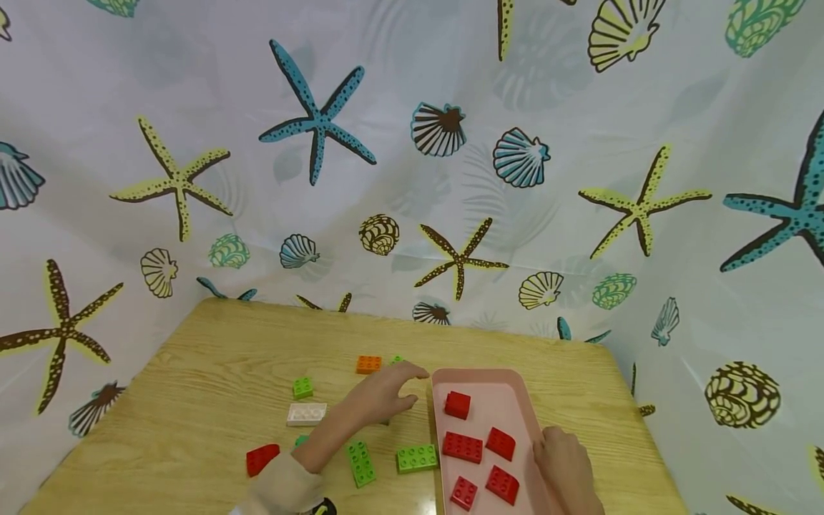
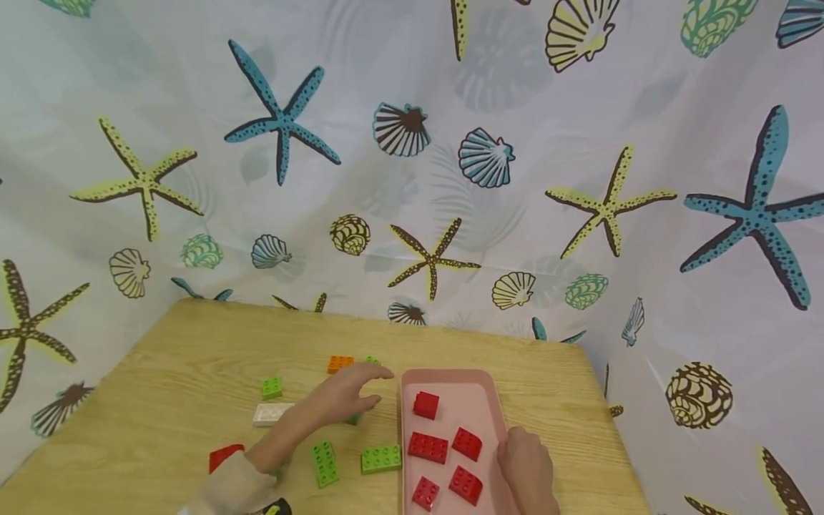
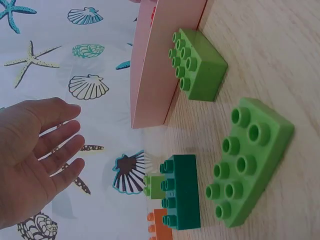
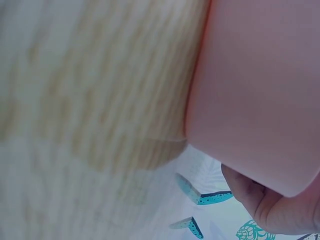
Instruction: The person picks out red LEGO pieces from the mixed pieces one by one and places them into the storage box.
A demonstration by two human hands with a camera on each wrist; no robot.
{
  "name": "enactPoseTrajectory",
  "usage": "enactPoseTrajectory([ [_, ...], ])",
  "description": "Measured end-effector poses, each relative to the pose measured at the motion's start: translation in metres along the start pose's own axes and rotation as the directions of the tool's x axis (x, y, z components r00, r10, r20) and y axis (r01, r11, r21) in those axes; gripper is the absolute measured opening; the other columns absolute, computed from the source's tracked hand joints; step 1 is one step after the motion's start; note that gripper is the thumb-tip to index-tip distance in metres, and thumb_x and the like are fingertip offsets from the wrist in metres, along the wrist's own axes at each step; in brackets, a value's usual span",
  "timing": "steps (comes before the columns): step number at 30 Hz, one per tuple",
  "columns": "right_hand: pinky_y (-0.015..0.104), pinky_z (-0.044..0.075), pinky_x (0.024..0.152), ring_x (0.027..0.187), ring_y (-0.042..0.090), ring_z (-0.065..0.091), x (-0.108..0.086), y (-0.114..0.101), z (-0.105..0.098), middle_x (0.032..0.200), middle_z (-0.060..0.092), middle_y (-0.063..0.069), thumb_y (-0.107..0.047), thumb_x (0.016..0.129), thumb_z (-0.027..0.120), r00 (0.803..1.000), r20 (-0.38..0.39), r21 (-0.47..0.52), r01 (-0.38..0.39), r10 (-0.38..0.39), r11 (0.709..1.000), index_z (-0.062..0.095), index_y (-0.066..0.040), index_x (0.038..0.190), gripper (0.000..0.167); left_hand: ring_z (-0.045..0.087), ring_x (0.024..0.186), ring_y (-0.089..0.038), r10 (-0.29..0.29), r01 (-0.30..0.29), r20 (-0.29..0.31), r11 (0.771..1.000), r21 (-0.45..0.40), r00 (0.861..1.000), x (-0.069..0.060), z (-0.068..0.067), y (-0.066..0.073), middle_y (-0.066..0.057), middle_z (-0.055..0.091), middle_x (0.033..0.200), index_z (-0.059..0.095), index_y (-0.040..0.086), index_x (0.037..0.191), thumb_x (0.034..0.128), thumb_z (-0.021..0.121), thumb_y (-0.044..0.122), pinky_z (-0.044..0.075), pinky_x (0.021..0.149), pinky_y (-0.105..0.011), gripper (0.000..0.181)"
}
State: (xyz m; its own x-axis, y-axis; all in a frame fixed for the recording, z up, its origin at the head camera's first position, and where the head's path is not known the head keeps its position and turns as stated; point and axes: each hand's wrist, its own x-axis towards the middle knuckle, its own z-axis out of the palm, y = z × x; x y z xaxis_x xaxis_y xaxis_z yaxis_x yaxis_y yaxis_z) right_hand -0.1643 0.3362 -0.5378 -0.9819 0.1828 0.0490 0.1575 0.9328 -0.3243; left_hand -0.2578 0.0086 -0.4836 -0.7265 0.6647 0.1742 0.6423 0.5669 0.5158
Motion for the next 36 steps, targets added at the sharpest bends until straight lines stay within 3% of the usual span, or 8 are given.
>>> enactPoseTrajectory([
  [14, 0.037, 0.037, 0.049, 0.053, 0.020, 0.041, -0.002, -0.001, 0.000, 0.056, 0.043, 0.003, -0.003, 0.087, 0.059, 1.000, 0.006, 0.006, -0.003, 0.003, 1.000, 0.050, -0.007, 0.062, 0.027, 0.059, 0.116, -0.029, -0.040, 0.038, -0.066, 0.999, -0.035, 0.997, -0.032, -0.022, -0.026, -0.011, 0.063, 0.126, 0.060, 0.002, 0.133, 0.0915, 0.072, 0.007, 0.050, 0.092, -0.045, 0.043],
  [19, 0.036, 0.037, 0.049, 0.054, 0.019, 0.041, -0.001, -0.001, -0.001, 0.056, 0.043, 0.003, -0.003, 0.087, 0.059, 1.000, 0.012, 0.006, -0.001, 0.001, 1.000, 0.051, -0.007, 0.062, 0.026, 0.058, 0.117, -0.032, -0.092, 0.087, -0.073, 0.994, -0.074, 0.993, -0.040, -0.027, -0.031, -0.014, 0.062, 0.128, 0.056, 0.001, 0.137, 0.0921, 0.071, 0.006, 0.050, 0.092, -0.048, 0.048],
  [23, 0.036, 0.037, 0.049, 0.053, 0.020, 0.042, 0.000, -0.001, -0.001, 0.056, 0.044, 0.003, -0.003, 0.087, 0.059, 1.000, 0.007, -0.001, 0.005, -0.005, 1.000, 0.051, -0.007, 0.062, 0.027, 0.057, 0.119, -0.032, -0.166, 0.156, -0.072, 0.978, -0.136, 0.983, -0.046, -0.033, -0.035, -0.014, 0.060, 0.130, 0.051, 0.003, 0.143, 0.0933, 0.070, 0.006, 0.049, 0.093, -0.048, 0.053],
  [31, 0.037, 0.038, 0.049, 0.053, 0.020, 0.043, 0.000, -0.002, -0.001, 0.056, 0.045, 0.004, -0.003, 0.086, 0.060, 1.000, 0.013, 0.001, 0.003, -0.003, 1.000, 0.052, -0.006, 0.062, 0.025, 0.058, 0.115, -0.030, -0.247, 0.232, -0.120, 0.964, -0.130, 0.961, -0.061, -0.040, -0.044, -0.011, 0.062, 0.126, 0.054, 0.003, 0.139, 0.0908, 0.072, 0.004, 0.050, 0.091, -0.047, 0.052],
  [36, 0.041, 0.040, 0.047, 0.051, 0.021, 0.046, -0.001, -0.001, -0.001, 0.055, 0.048, 0.005, -0.002, 0.085, 0.060, 0.999, -0.021, 0.006, 0.028, -0.028, 1.000, 0.052, -0.006, 0.062, 0.025, 0.059, 0.115, -0.031, -0.275, 0.262, -0.127, 0.959, -0.110, 0.953, -0.072, -0.045, -0.050, -0.011, 0.062, 0.128, 0.057, 0.001, 0.135, 0.0911, 0.072, 0.005, 0.051, 0.091, -0.045, 0.047],
])
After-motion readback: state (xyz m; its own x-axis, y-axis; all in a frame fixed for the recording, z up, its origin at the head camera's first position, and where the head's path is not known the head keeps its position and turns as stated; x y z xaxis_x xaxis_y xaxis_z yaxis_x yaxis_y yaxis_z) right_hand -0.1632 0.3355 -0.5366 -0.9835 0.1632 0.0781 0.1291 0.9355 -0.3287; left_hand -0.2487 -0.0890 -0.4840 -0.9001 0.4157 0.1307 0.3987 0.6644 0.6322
